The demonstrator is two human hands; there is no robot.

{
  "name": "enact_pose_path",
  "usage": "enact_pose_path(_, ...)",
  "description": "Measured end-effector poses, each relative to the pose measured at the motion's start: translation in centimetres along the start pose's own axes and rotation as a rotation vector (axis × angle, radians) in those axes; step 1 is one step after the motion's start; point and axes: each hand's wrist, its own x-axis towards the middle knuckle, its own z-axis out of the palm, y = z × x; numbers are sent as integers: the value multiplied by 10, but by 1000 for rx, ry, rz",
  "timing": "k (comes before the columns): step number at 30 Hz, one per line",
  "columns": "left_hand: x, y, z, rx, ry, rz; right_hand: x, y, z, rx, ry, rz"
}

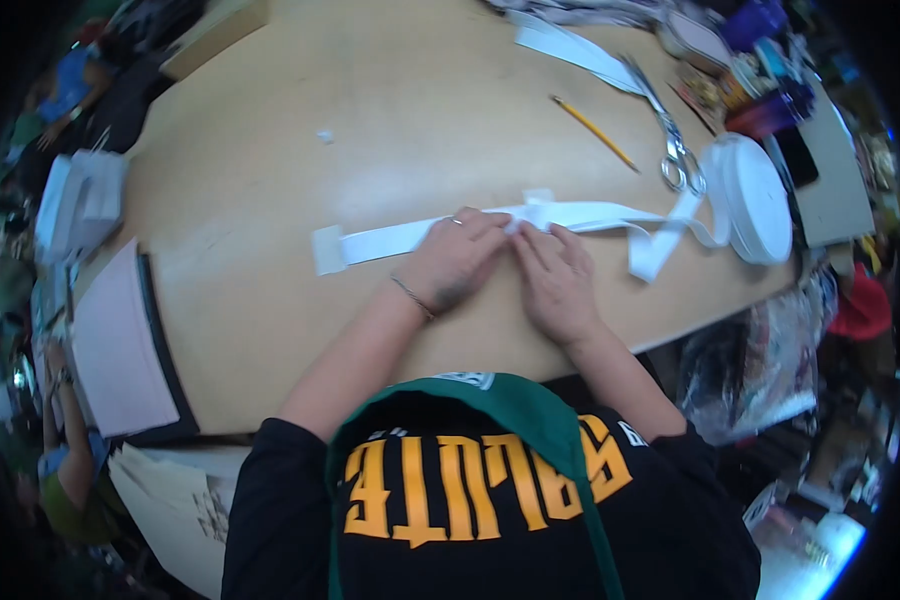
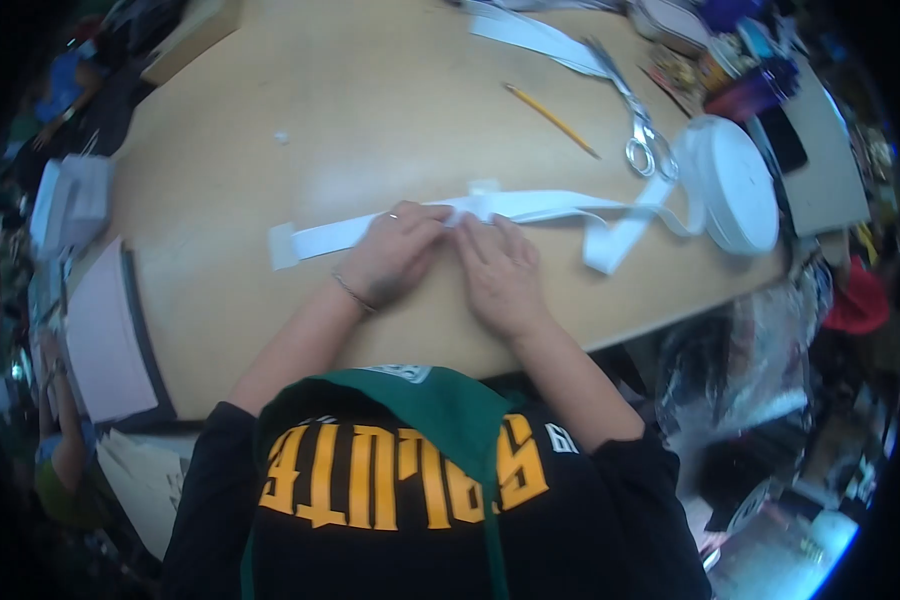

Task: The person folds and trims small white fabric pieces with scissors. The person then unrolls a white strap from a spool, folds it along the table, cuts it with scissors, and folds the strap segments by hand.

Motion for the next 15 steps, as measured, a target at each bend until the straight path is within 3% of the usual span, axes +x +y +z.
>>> enact_pose_path(3, -26, 16, -27, 208, 198, -123, 4, 3, -1, -49, -31, -26)
enact_pose_path(6, -67, 8, -73, 349, 308, -562, 10, -4, -7, -82, -36, -34)
enact_pose_path(8, -89, -12, -91, 326, 330, -720, 10, -7, -8, -93, -32, -33)
enact_pose_path(10, -97, -22, -102, 257, 304, -834, 12, -7, -8, -90, -18, -40)
enact_pose_path(15, -89, -16, -98, 116, 226, -896, 12, -8, -9, -172, -45, -58)
